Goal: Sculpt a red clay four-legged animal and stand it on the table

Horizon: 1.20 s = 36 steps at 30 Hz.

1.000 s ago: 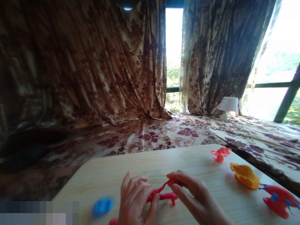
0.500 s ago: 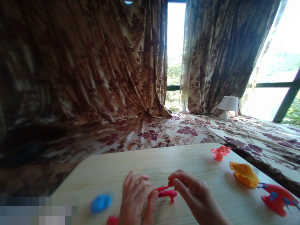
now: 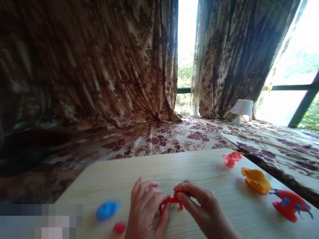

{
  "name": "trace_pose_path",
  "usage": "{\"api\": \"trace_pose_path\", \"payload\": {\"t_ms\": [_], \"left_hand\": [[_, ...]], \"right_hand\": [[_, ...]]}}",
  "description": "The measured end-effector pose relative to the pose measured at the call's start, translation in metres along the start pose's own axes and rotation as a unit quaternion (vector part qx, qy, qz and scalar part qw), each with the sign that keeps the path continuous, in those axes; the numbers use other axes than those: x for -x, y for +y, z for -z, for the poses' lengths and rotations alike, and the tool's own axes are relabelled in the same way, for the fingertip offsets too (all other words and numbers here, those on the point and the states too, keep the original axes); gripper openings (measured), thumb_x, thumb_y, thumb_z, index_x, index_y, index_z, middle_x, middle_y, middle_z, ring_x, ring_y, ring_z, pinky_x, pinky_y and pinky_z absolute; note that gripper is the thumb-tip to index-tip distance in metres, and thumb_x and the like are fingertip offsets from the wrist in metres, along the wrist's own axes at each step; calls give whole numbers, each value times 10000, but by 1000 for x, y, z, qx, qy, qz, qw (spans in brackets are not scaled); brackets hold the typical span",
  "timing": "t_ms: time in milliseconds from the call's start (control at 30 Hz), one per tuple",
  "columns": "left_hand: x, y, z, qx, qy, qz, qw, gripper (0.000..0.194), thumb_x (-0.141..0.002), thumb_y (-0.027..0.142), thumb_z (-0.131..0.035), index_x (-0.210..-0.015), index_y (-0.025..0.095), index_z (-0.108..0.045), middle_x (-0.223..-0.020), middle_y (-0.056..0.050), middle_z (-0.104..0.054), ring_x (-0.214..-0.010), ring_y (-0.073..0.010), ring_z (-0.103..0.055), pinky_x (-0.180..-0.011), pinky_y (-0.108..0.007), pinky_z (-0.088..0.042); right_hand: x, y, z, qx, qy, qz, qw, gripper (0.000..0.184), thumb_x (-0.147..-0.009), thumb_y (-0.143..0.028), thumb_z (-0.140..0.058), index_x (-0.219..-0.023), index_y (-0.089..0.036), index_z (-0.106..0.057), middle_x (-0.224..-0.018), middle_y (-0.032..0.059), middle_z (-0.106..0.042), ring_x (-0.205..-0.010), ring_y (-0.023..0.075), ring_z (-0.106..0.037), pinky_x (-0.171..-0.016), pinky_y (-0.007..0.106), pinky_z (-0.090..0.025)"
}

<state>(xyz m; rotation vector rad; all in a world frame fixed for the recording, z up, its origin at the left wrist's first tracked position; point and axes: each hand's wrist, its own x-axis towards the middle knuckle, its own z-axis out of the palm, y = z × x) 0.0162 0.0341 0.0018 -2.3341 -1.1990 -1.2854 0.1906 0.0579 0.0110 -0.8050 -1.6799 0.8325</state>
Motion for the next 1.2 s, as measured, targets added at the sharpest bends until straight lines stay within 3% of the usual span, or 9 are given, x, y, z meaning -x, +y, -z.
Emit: {"api": "trace_pose_path", "payload": {"t_ms": [133, 267, 467, 667, 833, 933, 1033, 1133, 1200], "left_hand": [[1, 0, -4, -2, 23, 20, 1000, 184, -801, 104, -586, -909, 253, -580, -766, 32, -669, -953, -193, -593, -1071, -441, -247], [2, 1, -9, 3, 55, 39, 998, 160, -829, 111, -528, -865, 253, -590, -736, 27, -664, -943, -190, -599, -1074, -452, -251], [3, 0, -11, -3, 78, 27, 997, 168, -816, 102, -541, -856, 259, -586, -713, 40, -661, -923, -183, -603, -1076, -445, -252], [2, 2, -9, 15, 80, 35, 996, 182, -793, 102, -567, -861, 264, -612, -713, 37, -660, -924, -191, -595, -1062, -446, -270], [2, 3, -9, 20, 90, 34, 995, 185, -786, 112, -604, -865, 273, -646, -732, 40, -678, -916, -186, -597, -1065, -439, -277], [-1, 5, -8, 28, 97, 38, 994, 176, -777, 120, -618, -849, 276, -657, -730, 45, -686, -911, -183, -607, -1067, -429, -289], [-2, 13, -4, 21, 87, 47, 995, 156, -790, 189, -625, -921, 267, -656, -795, 32, -704, -949, -190, -611, -1074, -412, -289], [10, 25, 0, -9, 63, 21, 998, 166, -857, 305, -558, -994, 283, -648, -818, 46, -717, -932, -163, -634, -1117, -392, -229], [27, 32, 2, -39, 50, -4, 998, 197, -893, 205, -489, -865, 310, -654, -700, 97, -698, -860, -103, -661, -1138, -342, -206]], "right_hand": [[-1, -2, 2, 13, -44, 46, 998, 147, -864, -175, -576, -881, -203, -719, -779, 33, -678, -692, 145, -627, -644, 212, -512], [0, 3, -1, 9, -42, 64, 997, 141, -852, -187, -599, -928, -215, -714, -795, 41, -689, -700, 154, -640, -645, 220, -529], [4, 6, -6, 18, -43, -28, 999, 175, -843, -341, -610, -798, -205, -710, -688, 17, -699, -626, 150, -648, -602, 191, -526], [2, 3, -3, 19, -43, -2, 999, 108, -819, -210, -616, -733, -193, -680, -679, -1, -656, -611, 124, -615, -589, 166, -488], [6, 7, -9, -85, -45, -108, 990, 269, -841, -427, -616, -739, -180, -646, -645, 14, -657, -603, 135, -611, -580, 194, -499], [6, 8, -8, -129, -45, -132, 982, 349, -825, -515, -615, -741, -177, -645, -628, 20, -664, -602, 144, -626, -584, 212, -523], [8, 5, 8, -61, -26, -95, 993, 248, -817, -446, -653, -778, -202, -672, -646, 21, -693, -614, 168, -665, -598, 228, -557], [24, 1, 37, 94, -25, 4, 995, 178, -792, -358, -701, -942, -265, -713, -733, 19, -743, -640, 192, -704, -625, 231, -587], [40, 2, 56, 172, -65, 62, 981, 170, -798, -393, -689, -922, -284, -732, -740, 11, -743, -608, 177, -708, -557, 187, -580]]}}
